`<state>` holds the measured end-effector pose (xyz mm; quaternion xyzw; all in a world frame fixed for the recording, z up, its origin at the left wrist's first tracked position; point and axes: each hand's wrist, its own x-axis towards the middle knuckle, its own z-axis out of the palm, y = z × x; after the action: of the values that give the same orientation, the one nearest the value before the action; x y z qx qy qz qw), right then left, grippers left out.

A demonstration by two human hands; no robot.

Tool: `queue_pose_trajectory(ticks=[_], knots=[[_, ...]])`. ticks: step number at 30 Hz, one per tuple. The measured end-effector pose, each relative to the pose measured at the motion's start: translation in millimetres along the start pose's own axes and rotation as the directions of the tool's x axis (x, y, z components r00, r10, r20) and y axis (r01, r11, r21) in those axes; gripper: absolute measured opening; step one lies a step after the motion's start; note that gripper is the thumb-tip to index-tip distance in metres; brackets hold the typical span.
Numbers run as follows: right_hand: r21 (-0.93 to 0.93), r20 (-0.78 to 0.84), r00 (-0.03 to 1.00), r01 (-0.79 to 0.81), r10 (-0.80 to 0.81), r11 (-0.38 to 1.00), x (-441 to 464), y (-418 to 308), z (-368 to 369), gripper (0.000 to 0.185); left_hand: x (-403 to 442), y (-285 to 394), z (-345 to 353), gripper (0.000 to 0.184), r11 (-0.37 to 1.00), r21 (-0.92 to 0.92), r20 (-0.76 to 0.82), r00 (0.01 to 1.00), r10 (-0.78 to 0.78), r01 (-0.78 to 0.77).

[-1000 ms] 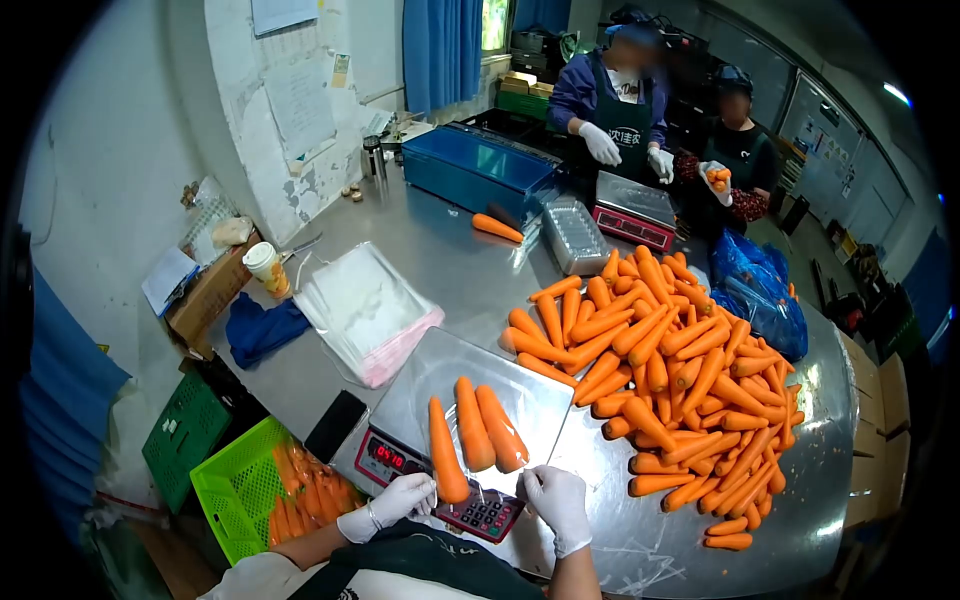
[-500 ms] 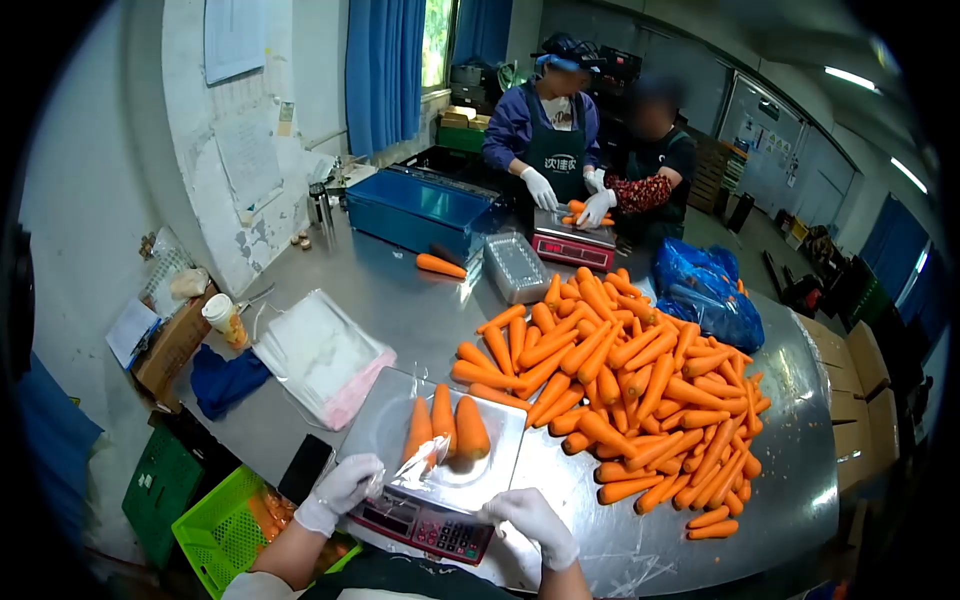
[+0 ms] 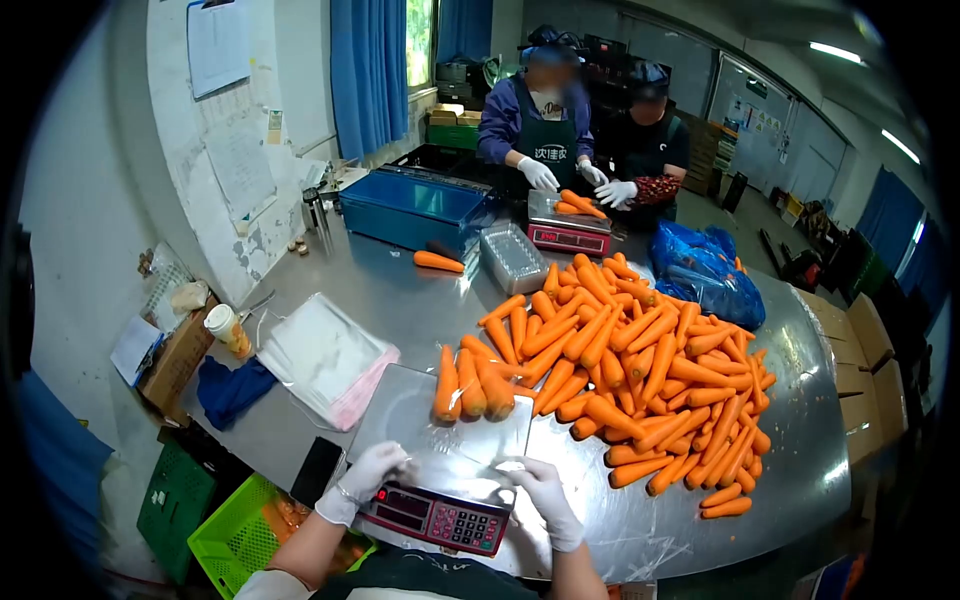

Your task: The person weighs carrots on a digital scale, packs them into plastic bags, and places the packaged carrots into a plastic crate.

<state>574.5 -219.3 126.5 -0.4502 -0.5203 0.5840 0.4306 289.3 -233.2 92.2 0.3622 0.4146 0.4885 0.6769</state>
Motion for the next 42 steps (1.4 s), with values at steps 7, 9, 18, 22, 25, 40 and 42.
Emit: queue_pose_trajectory(ticks=[7, 9, 18, 22, 25, 40, 42], knots=[[-0.311, -0.298, 0.936, -0.283, 0.189, 0.907, -91, 17, -42, 0.013, -74, -40, 40, 0.018, 0.891, 0.295, 0.036, 0.928, -0.371, 0.344], [-0.523, -0.388, 0.905, -0.06, -0.175, 0.85, -101, 13, -31, 0.014, -85, -44, 45, 0.016, 0.886, 0.267, 0.006, 0.919, -0.395, 0.379], [-0.659, 0.391, 0.846, 0.532, -0.362, 0.532, -88, -4, 54, 0.008, -95, -29, 53, 0.013, 0.89, 0.267, -0.021, 0.926, -0.378, 0.369], [-0.744, 0.502, 0.857, 0.497, -0.118, 0.446, -96, 6, 58, 0.013, -97, -33, 53, 0.013, 0.907, 0.29, -0.033, 0.95, -0.309, 0.305], [-0.755, 0.413, 0.89, 0.454, -0.194, 0.474, -103, 11, 60, 0.018, -99, -39, 52, 0.013, 0.908, 0.303, -0.042, 0.956, -0.29, 0.289], [-0.738, 0.214, 0.868, 0.445, -0.449, 0.508, -105, 16, 57, 0.034, -94, -38, 49, 0.019, 0.875, 0.345, 0.0, 0.932, -0.363, 0.34], [-0.744, 0.229, 0.841, 0.476, -0.49, 0.469, -103, 17, 56, 0.034, -92, -37, 49, 0.019, 0.878, 0.322, 0.017, 0.925, -0.38, 0.355]])
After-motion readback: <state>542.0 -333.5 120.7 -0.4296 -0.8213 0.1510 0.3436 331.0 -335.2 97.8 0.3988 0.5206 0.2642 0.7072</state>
